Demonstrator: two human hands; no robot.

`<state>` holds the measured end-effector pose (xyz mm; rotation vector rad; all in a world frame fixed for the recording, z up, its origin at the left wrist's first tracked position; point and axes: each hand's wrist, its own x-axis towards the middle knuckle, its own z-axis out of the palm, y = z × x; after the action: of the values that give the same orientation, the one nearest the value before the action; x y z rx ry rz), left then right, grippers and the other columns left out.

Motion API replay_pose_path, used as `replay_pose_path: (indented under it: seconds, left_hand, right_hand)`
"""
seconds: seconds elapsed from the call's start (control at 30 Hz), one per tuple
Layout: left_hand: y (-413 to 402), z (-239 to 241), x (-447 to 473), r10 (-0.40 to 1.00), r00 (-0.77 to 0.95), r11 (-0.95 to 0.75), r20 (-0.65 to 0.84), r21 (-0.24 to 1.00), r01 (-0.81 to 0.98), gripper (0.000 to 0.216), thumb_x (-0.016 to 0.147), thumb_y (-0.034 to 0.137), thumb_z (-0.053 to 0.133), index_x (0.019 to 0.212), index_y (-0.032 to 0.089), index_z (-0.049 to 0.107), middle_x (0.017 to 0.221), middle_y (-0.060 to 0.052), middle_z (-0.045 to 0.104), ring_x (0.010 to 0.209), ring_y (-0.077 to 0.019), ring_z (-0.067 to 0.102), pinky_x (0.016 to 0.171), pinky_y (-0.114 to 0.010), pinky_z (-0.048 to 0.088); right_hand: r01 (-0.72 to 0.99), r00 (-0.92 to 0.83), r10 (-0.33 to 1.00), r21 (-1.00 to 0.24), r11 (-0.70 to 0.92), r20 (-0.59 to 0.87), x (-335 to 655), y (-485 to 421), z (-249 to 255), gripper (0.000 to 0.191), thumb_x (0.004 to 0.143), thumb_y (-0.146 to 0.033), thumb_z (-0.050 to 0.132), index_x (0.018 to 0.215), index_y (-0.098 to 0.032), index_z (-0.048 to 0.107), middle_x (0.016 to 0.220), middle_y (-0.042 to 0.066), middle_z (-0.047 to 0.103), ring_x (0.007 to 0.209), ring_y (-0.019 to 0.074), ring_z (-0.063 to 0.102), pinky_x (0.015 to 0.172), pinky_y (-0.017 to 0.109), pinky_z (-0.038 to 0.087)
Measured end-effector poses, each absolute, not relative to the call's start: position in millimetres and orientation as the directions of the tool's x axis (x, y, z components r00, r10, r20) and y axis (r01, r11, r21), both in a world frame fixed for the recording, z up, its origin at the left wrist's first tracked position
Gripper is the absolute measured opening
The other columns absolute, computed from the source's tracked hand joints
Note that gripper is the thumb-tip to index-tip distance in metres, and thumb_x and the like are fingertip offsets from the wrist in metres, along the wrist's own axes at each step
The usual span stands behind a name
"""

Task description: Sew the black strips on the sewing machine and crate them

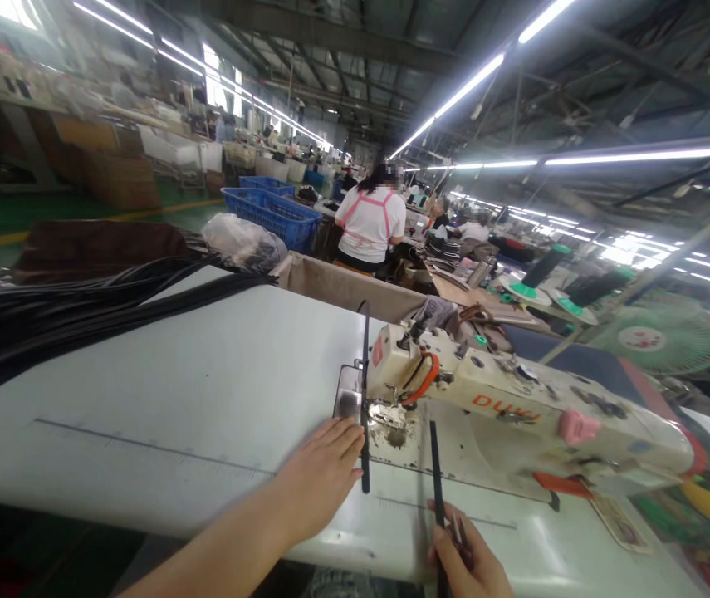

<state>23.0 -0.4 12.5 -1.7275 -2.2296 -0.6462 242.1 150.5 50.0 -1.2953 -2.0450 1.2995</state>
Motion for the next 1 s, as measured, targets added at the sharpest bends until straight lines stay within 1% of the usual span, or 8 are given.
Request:
replay_pose_path:
  seconds: [0.1, 0.27, 0.43, 0.57, 0.67, 0.77, 0.83, 1.0]
  left_hand:
    - [-0.7, 13.6, 22.9, 0.860, -0.257, 0.204, 0.440, 0.165, 0.965, 0.048, 0.109, 0.040, 0.039, 0.146, 0.017, 0.057, 0.154, -0.008, 0.057, 0.146, -0.0244, 0.050, 0.123, -0.042, 0.038]
    - [-2.0, 13.8, 22.6, 0.871, -0.259, 0.209, 0.417, 0.163, 0.964, 0.049, 0.109, 0.039, 0.038, 0.148, 0.015, 0.055, 0.156, -0.009, 0.054, 0.148, -0.0243, 0.048, 0.124, -0.042, 0.037]
    - [-2.9, 12.2, 22.7, 0.872, -0.277, 0.219, 0.403, 0.184, 0.958, 0.049, 0.108, 0.039, 0.040, 0.149, 0.017, 0.055, 0.156, -0.008, 0.055, 0.147, -0.0235, 0.048, 0.125, -0.043, 0.038]
    - [-1.2, 9.0, 19.9, 0.874, -0.279, 0.229, 0.398, 0.170, 0.958, 0.048, 0.106, 0.036, 0.044, 0.148, 0.016, 0.055, 0.157, -0.007, 0.053, 0.151, -0.0258, 0.043, 0.126, -0.046, 0.035]
    - [2.7, 6.6, 13.9, 0.876, -0.303, 0.239, 0.377, 0.207, 0.949, 0.048, 0.106, 0.036, 0.045, 0.149, 0.018, 0.054, 0.159, -0.007, 0.052, 0.152, -0.0260, 0.042, 0.126, -0.047, 0.034]
    - [7.5, 6.1, 5.6, 0.881, -0.336, 0.255, 0.333, 0.264, 0.930, 0.047, 0.106, 0.038, 0.045, 0.149, 0.022, 0.054, 0.156, -0.007, 0.055, 0.149, -0.0256, 0.046, 0.125, -0.050, 0.035]
    - [10.2, 7.2, 0.9, 0.883, -0.353, 0.264, 0.311, 0.292, 0.919, 0.046, 0.106, 0.038, 0.045, 0.148, 0.023, 0.055, 0.155, -0.007, 0.056, 0.150, -0.0262, 0.045, 0.126, -0.052, 0.033]
    - [13.7, 13.6, -4.2, 0.886, -0.381, 0.294, 0.264, 0.315, 0.903, 0.045, 0.105, 0.037, 0.047, 0.147, 0.024, 0.056, 0.155, -0.007, 0.056, 0.151, -0.0272, 0.042, 0.126, -0.055, 0.031]
  right_hand:
    - [0.513, -0.505, 0.854, -0.839, 0.180, -0.126, 226.5, 162.0, 54.6, 0.078, 0.067, -0.080, 0.065, 0.113, -0.017, 0.076, 0.059, -0.001, 0.065, 0.063, 0.0237, 0.065, 0.064, 0.032, 0.051]
    - [0.533, -0.493, 0.865, -0.818, 0.218, -0.091, 207.4, 164.6, 55.5, 0.067, 0.076, -0.071, 0.056, 0.108, -0.015, 0.074, 0.060, 0.001, 0.066, 0.065, 0.0246, 0.065, 0.067, 0.033, 0.051]
    - [0.507, -0.466, 0.882, -0.838, 0.201, -0.070, 210.1, 163.3, 42.8, 0.068, 0.078, -0.074, 0.054, 0.106, -0.015, 0.074, 0.057, 0.000, 0.063, 0.059, 0.0231, 0.063, 0.061, 0.032, 0.049]
    - [0.517, -0.493, 0.866, -0.830, 0.211, -0.087, 214.2, 161.4, 43.8, 0.073, 0.079, -0.076, 0.055, 0.113, -0.014, 0.075, 0.058, 0.000, 0.064, 0.063, 0.0232, 0.064, 0.063, 0.032, 0.049]
    - [0.517, -0.503, 0.859, -0.828, 0.217, -0.089, 212.9, 159.0, 48.8, 0.074, 0.081, -0.076, 0.053, 0.116, -0.013, 0.075, 0.060, 0.001, 0.065, 0.065, 0.0238, 0.065, 0.064, 0.031, 0.050]
    - [0.516, -0.497, 0.863, -0.831, 0.208, -0.093, 211.2, 157.3, 50.1, 0.076, 0.081, -0.076, 0.052, 0.117, -0.013, 0.075, 0.060, 0.001, 0.065, 0.065, 0.0243, 0.065, 0.064, 0.031, 0.050]
    - [0.519, -0.493, 0.866, -0.829, 0.211, -0.088, 211.7, 157.2, 48.5, 0.075, 0.081, -0.075, 0.053, 0.117, -0.013, 0.075, 0.060, 0.001, 0.065, 0.065, 0.0245, 0.066, 0.065, 0.031, 0.050]
    - [0.523, -0.505, 0.860, -0.818, 0.239, -0.071, 216.2, 158.7, 43.1, 0.072, 0.085, -0.071, 0.054, 0.123, -0.014, 0.075, 0.064, 0.002, 0.069, 0.067, 0.0240, 0.067, 0.068, 0.031, 0.051]
